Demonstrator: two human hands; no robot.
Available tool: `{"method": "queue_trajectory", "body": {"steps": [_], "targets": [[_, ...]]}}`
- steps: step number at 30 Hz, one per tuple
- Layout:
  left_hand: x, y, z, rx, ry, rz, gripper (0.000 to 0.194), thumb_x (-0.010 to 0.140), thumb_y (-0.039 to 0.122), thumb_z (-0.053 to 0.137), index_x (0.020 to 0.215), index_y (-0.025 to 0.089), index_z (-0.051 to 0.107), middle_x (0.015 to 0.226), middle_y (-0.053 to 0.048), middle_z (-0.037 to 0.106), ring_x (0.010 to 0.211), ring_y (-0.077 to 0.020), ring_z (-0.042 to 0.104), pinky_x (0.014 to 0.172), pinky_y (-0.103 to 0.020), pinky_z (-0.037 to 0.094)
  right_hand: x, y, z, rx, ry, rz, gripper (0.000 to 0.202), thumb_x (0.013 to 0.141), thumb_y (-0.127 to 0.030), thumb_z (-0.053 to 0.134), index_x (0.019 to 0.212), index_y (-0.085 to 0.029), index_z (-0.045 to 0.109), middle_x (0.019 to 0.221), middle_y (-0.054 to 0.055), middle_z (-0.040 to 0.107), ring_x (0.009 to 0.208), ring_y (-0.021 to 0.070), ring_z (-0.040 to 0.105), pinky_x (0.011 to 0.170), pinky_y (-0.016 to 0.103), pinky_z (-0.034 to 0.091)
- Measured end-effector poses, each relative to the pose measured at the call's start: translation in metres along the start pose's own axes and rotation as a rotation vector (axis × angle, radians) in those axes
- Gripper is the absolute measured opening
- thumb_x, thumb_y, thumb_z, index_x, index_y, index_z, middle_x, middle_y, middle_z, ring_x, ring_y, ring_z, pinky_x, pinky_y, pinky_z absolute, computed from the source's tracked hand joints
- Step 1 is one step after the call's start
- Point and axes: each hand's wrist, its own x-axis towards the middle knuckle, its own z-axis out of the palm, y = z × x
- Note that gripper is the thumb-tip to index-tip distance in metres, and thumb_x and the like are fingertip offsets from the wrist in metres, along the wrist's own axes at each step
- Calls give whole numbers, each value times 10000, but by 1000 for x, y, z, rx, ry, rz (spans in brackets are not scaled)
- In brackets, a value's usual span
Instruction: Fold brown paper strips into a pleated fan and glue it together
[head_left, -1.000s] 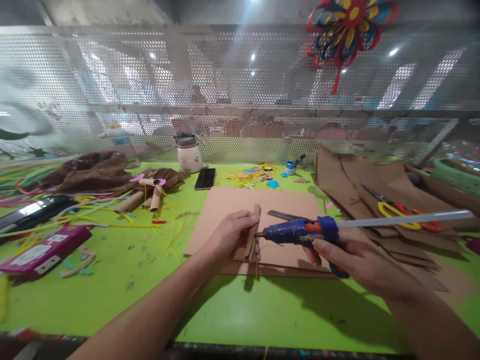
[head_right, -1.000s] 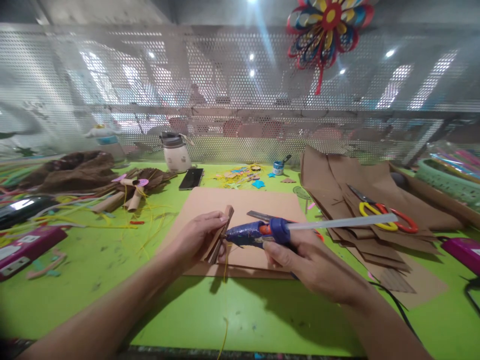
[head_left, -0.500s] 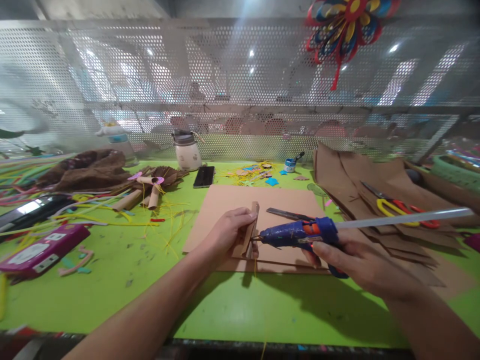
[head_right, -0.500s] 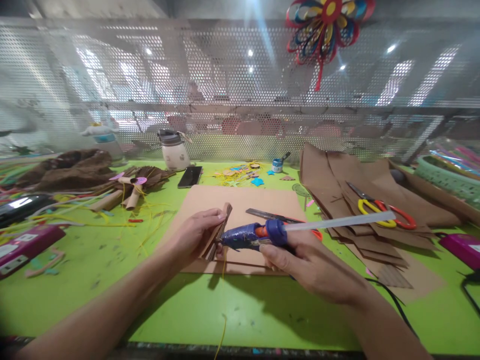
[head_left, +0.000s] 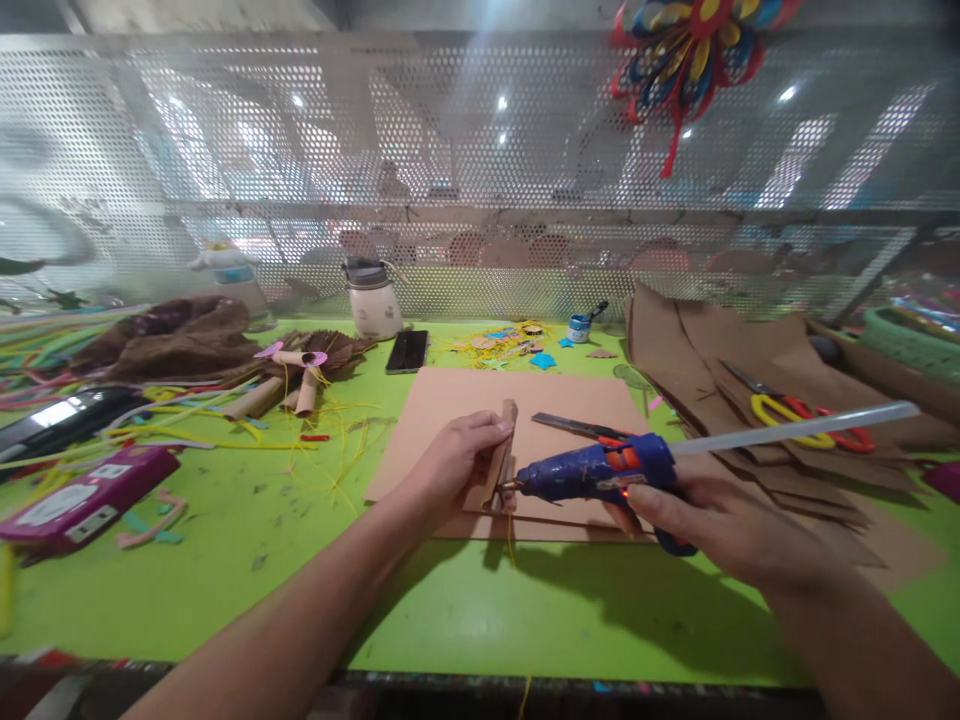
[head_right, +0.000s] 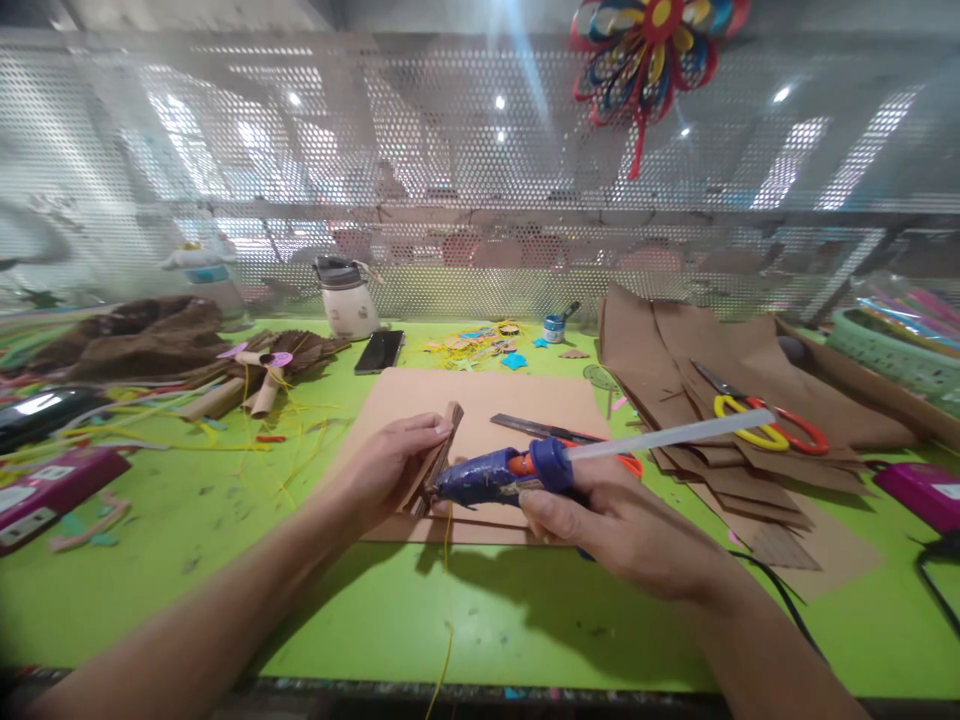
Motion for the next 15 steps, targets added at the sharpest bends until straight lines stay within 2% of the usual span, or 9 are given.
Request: {"method": "queue_trajectory", "body": {"steps": [6,10,15], "targets": [[-1,1,1,43,-37,-36,155,786,297,538,733,176,457,511,19,516,393,-156,551,404,-296,490,6,-1,-1,-12,36,28,463,878,-520,419,645,-150,572,587,4,482,527,98,419,467,215,329],[-4,4,5,51,-16,-41,143,778,277,540,732,177,449,474,23,512,371,-151,546,386,-259,462,8,1,-1,2,93,43,461,879,-516,421,646,-146,565,595,9,485,532,95,411,467,212,331],[-3,2,4,31,-43,-42,158,773,296,546,725,176,454,523,8,531,393,-153,546,400,-286,475,6,1,0,22,16,33,436,891,-487,424,676,-141,578,611,9,494,537,91,421,472,207,334]]}}
